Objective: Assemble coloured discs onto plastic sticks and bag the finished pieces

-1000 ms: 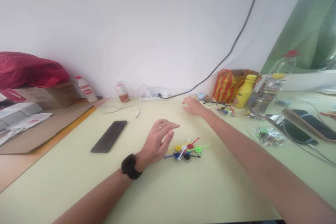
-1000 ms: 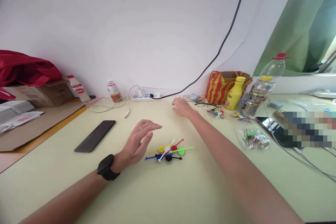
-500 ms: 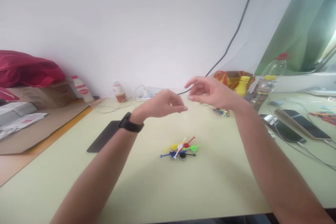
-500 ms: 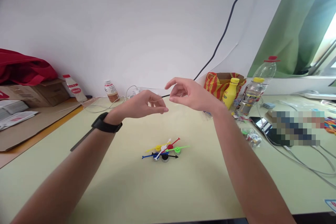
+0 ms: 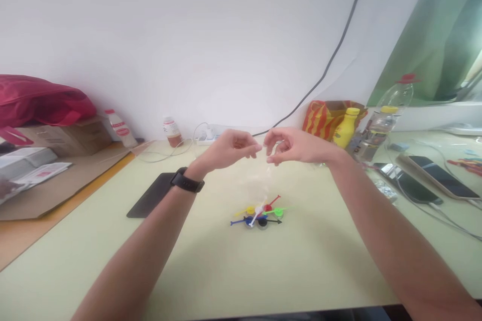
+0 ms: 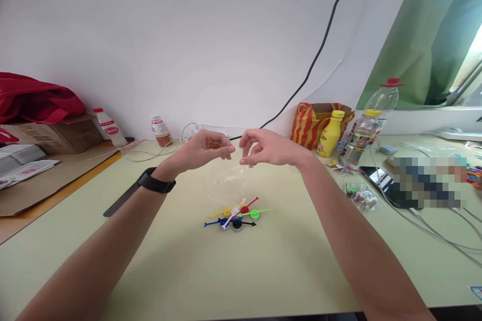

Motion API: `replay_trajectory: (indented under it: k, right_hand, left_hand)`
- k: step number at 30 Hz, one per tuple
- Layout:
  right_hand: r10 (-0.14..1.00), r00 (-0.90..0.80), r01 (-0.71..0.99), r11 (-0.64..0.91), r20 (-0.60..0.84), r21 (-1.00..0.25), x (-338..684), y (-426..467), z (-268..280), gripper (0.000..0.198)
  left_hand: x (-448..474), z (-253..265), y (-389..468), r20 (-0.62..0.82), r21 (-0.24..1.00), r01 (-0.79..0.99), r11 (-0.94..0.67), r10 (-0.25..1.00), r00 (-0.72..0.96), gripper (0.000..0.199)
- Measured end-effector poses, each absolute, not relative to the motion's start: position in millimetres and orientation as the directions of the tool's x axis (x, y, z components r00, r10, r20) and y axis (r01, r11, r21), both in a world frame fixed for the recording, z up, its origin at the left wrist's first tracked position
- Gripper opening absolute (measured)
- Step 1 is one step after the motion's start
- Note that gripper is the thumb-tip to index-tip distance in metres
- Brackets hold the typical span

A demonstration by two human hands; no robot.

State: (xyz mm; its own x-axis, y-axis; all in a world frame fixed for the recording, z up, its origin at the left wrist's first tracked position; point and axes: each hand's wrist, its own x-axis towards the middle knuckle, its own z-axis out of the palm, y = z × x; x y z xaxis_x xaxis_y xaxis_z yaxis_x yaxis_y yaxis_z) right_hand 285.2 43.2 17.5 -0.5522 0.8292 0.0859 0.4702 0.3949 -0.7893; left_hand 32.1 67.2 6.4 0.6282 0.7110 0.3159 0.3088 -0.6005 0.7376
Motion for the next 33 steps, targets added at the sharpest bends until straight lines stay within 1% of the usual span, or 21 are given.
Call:
replay_trajectory:
  k: [4, 7, 11, 14, 17, 19, 22, 25, 29, 31, 33]
  right_hand:
    - [0.866, -0.487, 0.525, 0.396, 0.115, -0.753, 288.0, 45.6, 17.3, 0.039]
    - [0.859, -0.503, 0.554, 0.405, 0.096, -0.727, 291.1, 49.5, 15.3, 0.042]
    - [0.847, -0.523, 0.596, 0.44, 0.092, -0.672, 290.6, 52.1, 13.0, 0.047]
    - [0.838, -0.531, 0.604, 0.475, 0.122, -0.64, 292.3, 52.8, 13.3, 0.05]
    - [0.841, -0.511, 0.595, 0.495, 0.177, -0.633, 298.0, 52.2, 16.2, 0.052]
    - [0.831, -0.528, 0.584, 0.506, 0.176, -0.635, 301.5, 50.4, 19.1, 0.053]
    - [0.788, -0.605, 0.564, 0.526, 0.114, -0.637, 302.0, 46.7, 22.3, 0.053]
    - [0.767, -0.634, 0.547, 0.536, 0.1, -0.643, 295.7, 45.2, 21.3, 0.051]
    - [0.776, -0.611, 0.506, 0.533, 0.155, -0.678, 283.4, 47.6, 13.8, 0.046]
    - [0.772, -0.607, 0.444, 0.526, 0.188, -0.725, 278.1, 49.0, 9.8, 0.042]
    - [0.755, -0.623, 0.354, 0.504, 0.203, -0.788, 274.5, 50.4, 6.5, 0.039]
  left_hand:
    - [28.9, 9.2, 65.5, 0.318, 0.74, 0.333, -0.584, 0.74, 0.593, 0.037]
    - [27.6, 8.6, 66.8, 0.313, 0.756, 0.33, -0.565, 0.755, 0.576, 0.037]
    - [28.5, 4.2, 71.5, 0.349, 0.778, 0.258, -0.573, 0.735, 0.581, 0.036]
    - [25.4, 2.4, 76.4, 0.359, 0.781, 0.235, -0.579, 0.723, 0.59, 0.036]
    - [18.7, 4.1, 79.7, 0.326, 0.777, 0.268, -0.57, 0.728, 0.603, 0.035]
    - [15.6, 6.1, 79.9, 0.273, 0.771, 0.305, -0.559, 0.722, 0.636, 0.033]
    - [17.0, 8.1, 76.2, 0.235, 0.754, 0.333, -0.566, 0.705, 0.669, 0.034]
    - [24.4, 7.8, 69.4, 0.256, 0.742, 0.317, -0.591, 0.686, 0.681, 0.038]
    - [35.1, 2.8, 64.9, 0.27, 0.727, 0.302, -0.617, 0.66, 0.701, 0.037]
    - [38.4, -1.3, 67.2, 0.277, 0.737, 0.306, -0.603, 0.682, 0.677, 0.039]
    - [39.5, -5.2, 71.4, 0.331, 0.759, 0.277, -0.589, 0.716, 0.614, 0.04]
